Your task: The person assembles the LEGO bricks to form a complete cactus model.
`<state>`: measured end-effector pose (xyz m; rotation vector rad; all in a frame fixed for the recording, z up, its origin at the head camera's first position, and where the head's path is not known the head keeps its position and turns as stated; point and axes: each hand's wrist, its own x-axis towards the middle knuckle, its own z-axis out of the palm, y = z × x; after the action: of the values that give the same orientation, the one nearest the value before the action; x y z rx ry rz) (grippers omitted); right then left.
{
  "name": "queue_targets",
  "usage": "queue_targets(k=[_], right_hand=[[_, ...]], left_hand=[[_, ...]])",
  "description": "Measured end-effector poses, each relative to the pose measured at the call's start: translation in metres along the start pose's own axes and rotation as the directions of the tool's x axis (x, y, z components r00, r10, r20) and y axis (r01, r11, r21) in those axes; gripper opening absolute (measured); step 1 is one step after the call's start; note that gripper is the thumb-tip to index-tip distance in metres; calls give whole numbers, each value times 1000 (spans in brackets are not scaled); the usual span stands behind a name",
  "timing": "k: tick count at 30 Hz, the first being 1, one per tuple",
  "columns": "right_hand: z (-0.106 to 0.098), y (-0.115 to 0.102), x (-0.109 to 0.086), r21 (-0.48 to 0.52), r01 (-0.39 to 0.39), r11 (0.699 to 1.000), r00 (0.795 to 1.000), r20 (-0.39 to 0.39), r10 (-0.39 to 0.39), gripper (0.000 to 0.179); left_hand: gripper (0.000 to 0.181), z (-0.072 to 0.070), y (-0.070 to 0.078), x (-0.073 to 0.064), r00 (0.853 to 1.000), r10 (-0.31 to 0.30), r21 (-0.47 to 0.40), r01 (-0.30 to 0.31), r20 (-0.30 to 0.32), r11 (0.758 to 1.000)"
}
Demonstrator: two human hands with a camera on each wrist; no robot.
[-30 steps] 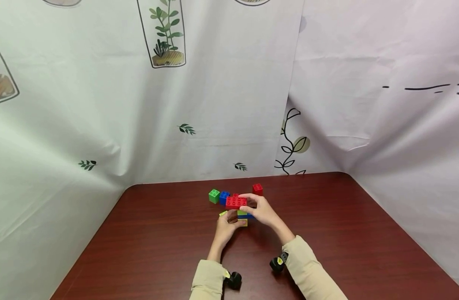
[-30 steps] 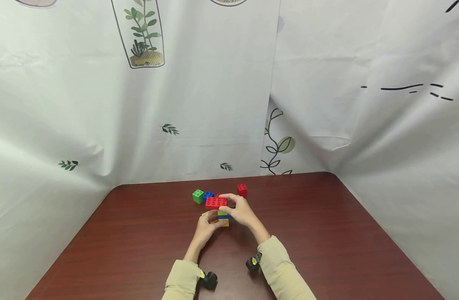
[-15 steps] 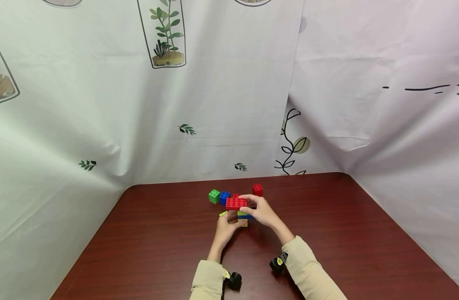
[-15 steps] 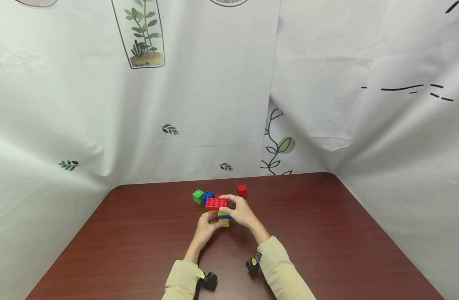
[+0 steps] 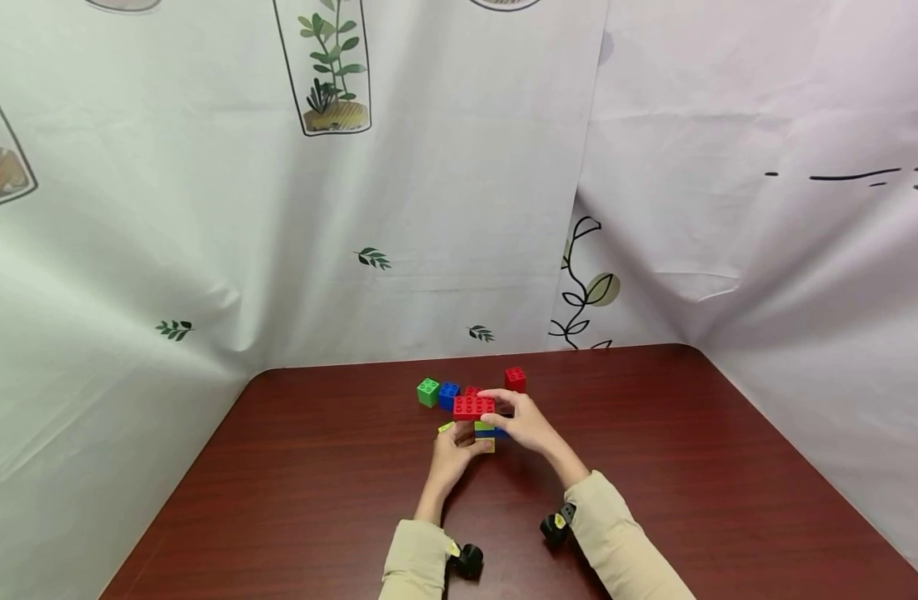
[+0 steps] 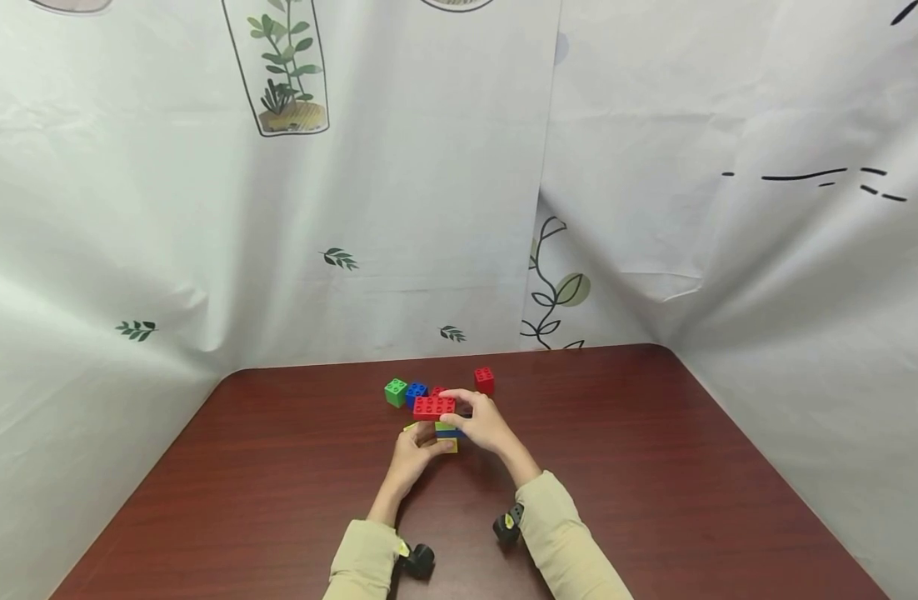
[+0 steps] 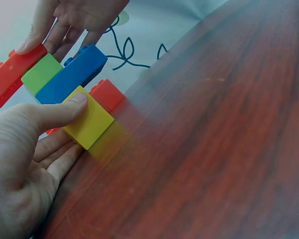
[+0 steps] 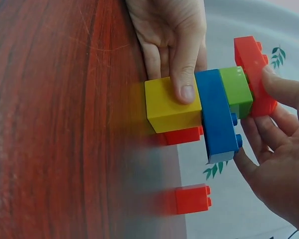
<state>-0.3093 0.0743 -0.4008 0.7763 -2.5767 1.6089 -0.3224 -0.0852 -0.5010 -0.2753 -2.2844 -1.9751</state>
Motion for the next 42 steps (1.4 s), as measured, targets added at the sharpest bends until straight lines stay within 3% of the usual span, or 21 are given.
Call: queue_targets(k=[8,15,17,24,26,36,42], right_hand=[[5,38,12,-11,14,1000,1000,-9,-14,40],[2,43,13,1,53,999,998,24,-53,41],[2,43,13,-3,54,999,998,29,-54,41],[1,43,14,-39,48,998,998,34,-47,41],[2,43,14,-50,46,998,998,33,-45,40],[3,48,17,-72,63,995,998,27,-61,39],[1,46,16,-100,79,992,997,30,-77,40]], left_hand=[[46,0,0,-1,1000,5,-15,-5,6,1000],[39,-3,37,-16,1000,-8,-27,9,20,1000],[39,-3,36,-15,1000,-3,-30,4,20,1000],[40,1,3,-1,1000,-16,-14,16,-1,1000],[41,1,0,0,1000,-11,-9,11,-4,1000],[40,1,0,1,1000,-23,0,23,-4,1000],[41,1,1,0,1000,0,20,0,-4,1000]])
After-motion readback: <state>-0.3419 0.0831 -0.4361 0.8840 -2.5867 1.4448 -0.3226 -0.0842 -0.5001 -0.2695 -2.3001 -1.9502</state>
